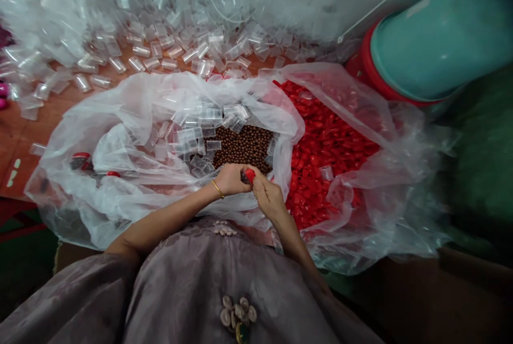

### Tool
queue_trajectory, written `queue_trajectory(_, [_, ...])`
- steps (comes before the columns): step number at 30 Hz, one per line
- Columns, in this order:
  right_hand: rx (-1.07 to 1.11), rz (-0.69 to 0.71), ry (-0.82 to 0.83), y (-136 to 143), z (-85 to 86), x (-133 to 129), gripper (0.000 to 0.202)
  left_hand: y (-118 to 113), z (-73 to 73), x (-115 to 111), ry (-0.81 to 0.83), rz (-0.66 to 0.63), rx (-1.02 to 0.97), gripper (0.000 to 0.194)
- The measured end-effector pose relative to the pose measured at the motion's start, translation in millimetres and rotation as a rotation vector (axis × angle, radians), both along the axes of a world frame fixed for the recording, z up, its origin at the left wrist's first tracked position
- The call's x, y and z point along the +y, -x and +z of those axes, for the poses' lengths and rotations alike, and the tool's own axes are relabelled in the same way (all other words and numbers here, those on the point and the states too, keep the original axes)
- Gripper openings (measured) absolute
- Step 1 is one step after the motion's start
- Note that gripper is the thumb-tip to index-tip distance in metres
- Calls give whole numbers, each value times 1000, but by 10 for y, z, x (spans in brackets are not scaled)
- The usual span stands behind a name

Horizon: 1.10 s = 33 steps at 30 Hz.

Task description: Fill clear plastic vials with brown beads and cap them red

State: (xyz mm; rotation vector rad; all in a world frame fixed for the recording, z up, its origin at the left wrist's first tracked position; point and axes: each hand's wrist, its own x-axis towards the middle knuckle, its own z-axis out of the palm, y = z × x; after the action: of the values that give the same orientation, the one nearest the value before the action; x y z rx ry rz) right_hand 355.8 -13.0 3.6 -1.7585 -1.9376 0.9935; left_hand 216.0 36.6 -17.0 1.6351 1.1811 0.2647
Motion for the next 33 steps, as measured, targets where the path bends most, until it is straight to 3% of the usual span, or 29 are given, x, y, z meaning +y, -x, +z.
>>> queue_trajectory(2, [69,-12,47,-1,-20,-15,44,2,20,-4,31,-22,-40,21])
queue_trajectory(5, [56,-47,53,20,-38,-40,45,1,35,-13,21,-29,56,21])
queue_trajectory(12, [-361,75,79,72,27,-117,47,-22,77,-100,-86,-159,369,29])
queue_trajectory(15, [-394,110,70,34,63,-75,46,-38,92,-117,-100,-158,425,30])
queue_trajectory(17, [-311,75,26,-3,79,-2,47,-53,94,-103,-99,-163,413,29])
queue_trajectory(21, [-32,-288,-69,12,46,186,56,-84,83,-74,-145,-228,393,26])
queue_trajectory(24, [205,-463,8,115,-80,278,59,-99,84,-100,-144,-260,378,25])
queue_trajectory(29, [449,-533,221,203,-316,293,62,-113,137,-154,-107,-275,393,26])
queue_trajectory(33, [445,-385,209,188,-300,257,65,-96,189,-149,-139,-358,393,28])
